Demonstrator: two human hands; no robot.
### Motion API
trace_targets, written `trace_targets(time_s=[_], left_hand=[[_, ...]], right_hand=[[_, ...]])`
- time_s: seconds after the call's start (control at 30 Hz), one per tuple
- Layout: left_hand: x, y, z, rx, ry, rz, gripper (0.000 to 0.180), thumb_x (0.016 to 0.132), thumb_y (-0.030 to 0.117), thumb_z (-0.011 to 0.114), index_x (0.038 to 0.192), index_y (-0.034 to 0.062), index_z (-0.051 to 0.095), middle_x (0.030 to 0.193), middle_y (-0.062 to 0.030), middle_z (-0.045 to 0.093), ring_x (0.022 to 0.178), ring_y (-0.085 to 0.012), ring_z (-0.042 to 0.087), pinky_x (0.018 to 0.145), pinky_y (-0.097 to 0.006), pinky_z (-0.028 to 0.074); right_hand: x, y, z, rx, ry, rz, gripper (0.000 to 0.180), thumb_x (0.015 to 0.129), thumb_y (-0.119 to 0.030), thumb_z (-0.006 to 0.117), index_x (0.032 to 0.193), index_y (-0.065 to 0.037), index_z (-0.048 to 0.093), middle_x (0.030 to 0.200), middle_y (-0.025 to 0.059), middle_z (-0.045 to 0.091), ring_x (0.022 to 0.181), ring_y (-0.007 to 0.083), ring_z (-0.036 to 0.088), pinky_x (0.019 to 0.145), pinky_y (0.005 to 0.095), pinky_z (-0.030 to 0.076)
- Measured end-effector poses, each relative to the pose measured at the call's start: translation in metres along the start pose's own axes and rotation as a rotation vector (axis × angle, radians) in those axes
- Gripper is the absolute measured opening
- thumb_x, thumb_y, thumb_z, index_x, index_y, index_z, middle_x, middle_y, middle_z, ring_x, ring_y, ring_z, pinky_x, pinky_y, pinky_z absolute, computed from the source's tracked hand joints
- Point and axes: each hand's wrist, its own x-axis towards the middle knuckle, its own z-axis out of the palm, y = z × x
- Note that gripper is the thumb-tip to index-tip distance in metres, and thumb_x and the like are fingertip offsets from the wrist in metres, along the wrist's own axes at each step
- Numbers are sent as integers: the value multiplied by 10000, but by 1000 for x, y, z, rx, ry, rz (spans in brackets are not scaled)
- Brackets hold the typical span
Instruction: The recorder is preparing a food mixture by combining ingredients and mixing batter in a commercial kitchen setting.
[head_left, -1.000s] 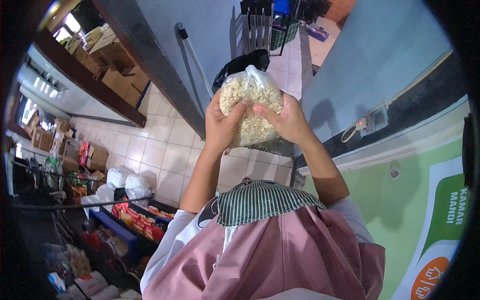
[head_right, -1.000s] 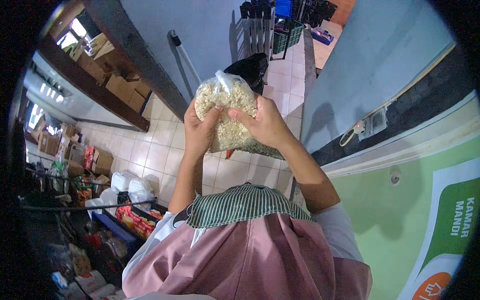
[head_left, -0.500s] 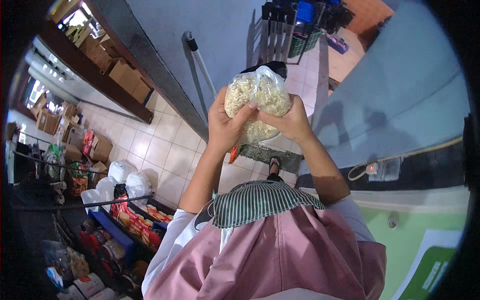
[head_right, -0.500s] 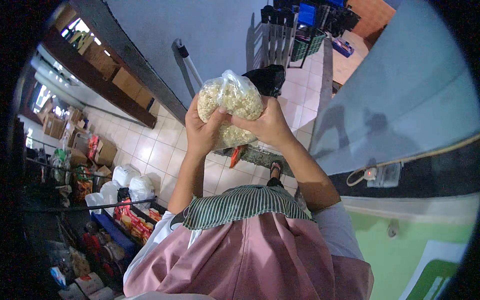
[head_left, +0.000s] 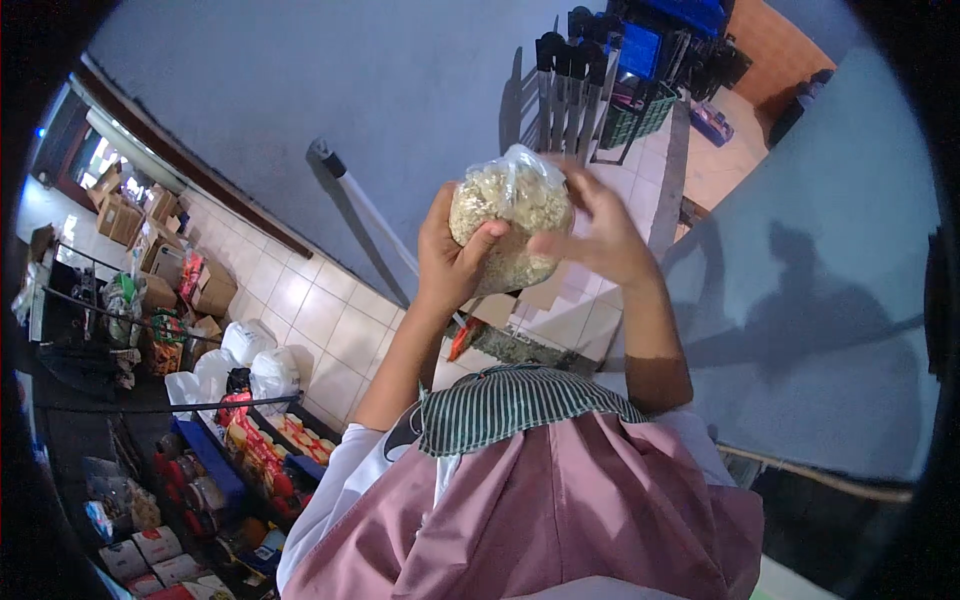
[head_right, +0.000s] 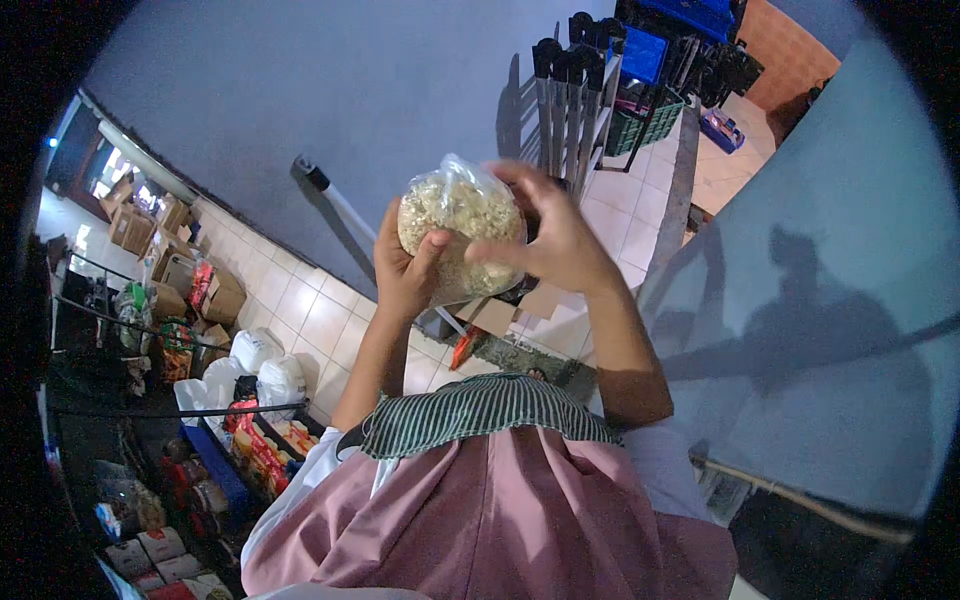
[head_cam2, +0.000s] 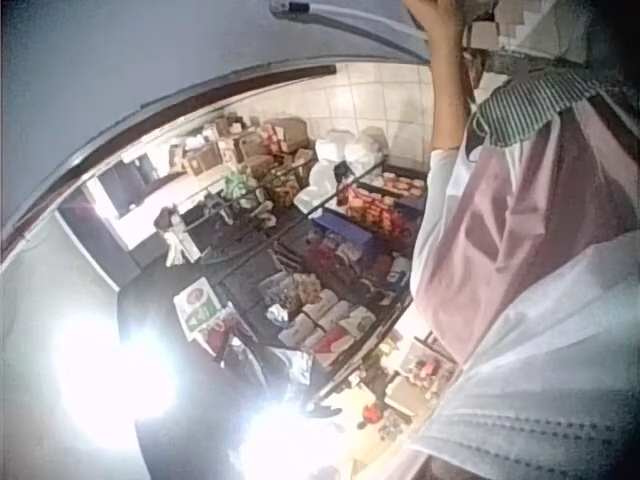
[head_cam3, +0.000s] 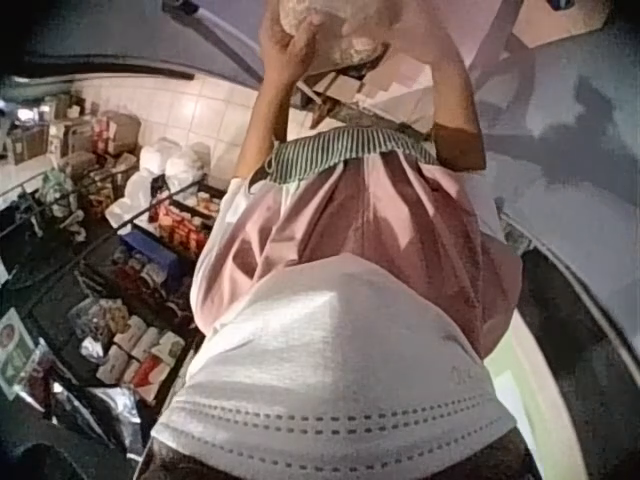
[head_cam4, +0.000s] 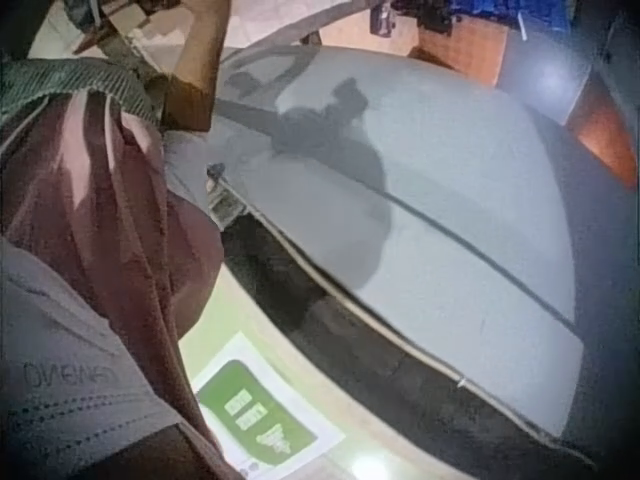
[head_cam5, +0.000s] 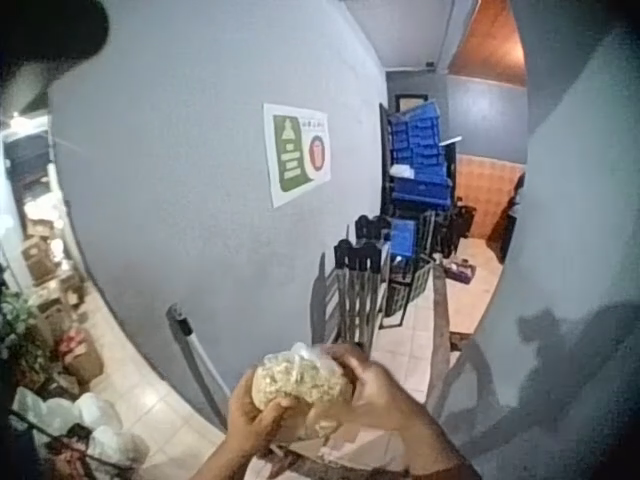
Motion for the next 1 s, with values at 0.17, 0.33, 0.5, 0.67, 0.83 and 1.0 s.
trace_targets(time_s=[0.17, 0.33, 0.5, 0.67, 0.83, 1.0], left_hand=[[24, -38, 34, 151, -74, 43, 370, 782, 225, 727, 997, 12, 514, 876, -51, 560, 795, -126, 526, 733, -268, 436], [31, -47, 50, 117, -37, -28, 351, 795, 234, 708, 1004, 8, 539, 961, -75, 543, 875, -164, 525, 790, -284, 421], [48, -37, 49, 145, -187, 112, 374, 819, 243, 675, 1077, 3, 550, 1108, -99, 513, 1009, -226, 508, 898, -344, 387], [90, -26, 46, 369, -700, 29, 292, 911, 237, 544, 1069, -8, 562, 1074, -109, 559, 977, -216, 530, 870, -345, 411], [115, -64, 60, 73, -541, -186, 319, 978, 307, 416, 977, 19, 552, 813, -47, 612, 735, -131, 575, 686, -248, 470], [139, -84, 72, -832, -68, -368, 341, 984, 344, 331, 810, 82, 462, 867, -89, 596, 867, -223, 597, 796, -361, 500]], right_hand=[[42, -5, -63, -286, -138, -44, 398, 768, -156, 712, 1137, -45, 611, 987, 54, 630, 961, 146, 570, 846, 292, 427], [62, 9, -81, -471, -254, -111, 186, 796, -1, 612, 979, -23, 640, 890, 94, 657, 827, 184, 626, 756, 285, 473], [65, 24, -87, -432, -254, -156, 196, 790, 73, 564, 958, -12, 618, 874, 84, 657, 785, 198, 641, 712, 282, 493], [76, 29, -81, -399, -308, -327, 194, 772, 35, 578, 949, -21, 635, 844, 102, 654, 744, 205, 642, 667, 289, 502], [102, 18, -79, -356, -241, -82, 218, 811, 6, 568, 1007, -43, 649, 828, 37, 643, 671, 133, 600, 604, 258, 481], [84, 72, -121, -480, -116, -98, 492, 827, -312, 664, 1245, -88, 532, 1209, 106, 553, 1038, 186, 573, 844, 364, 476]])
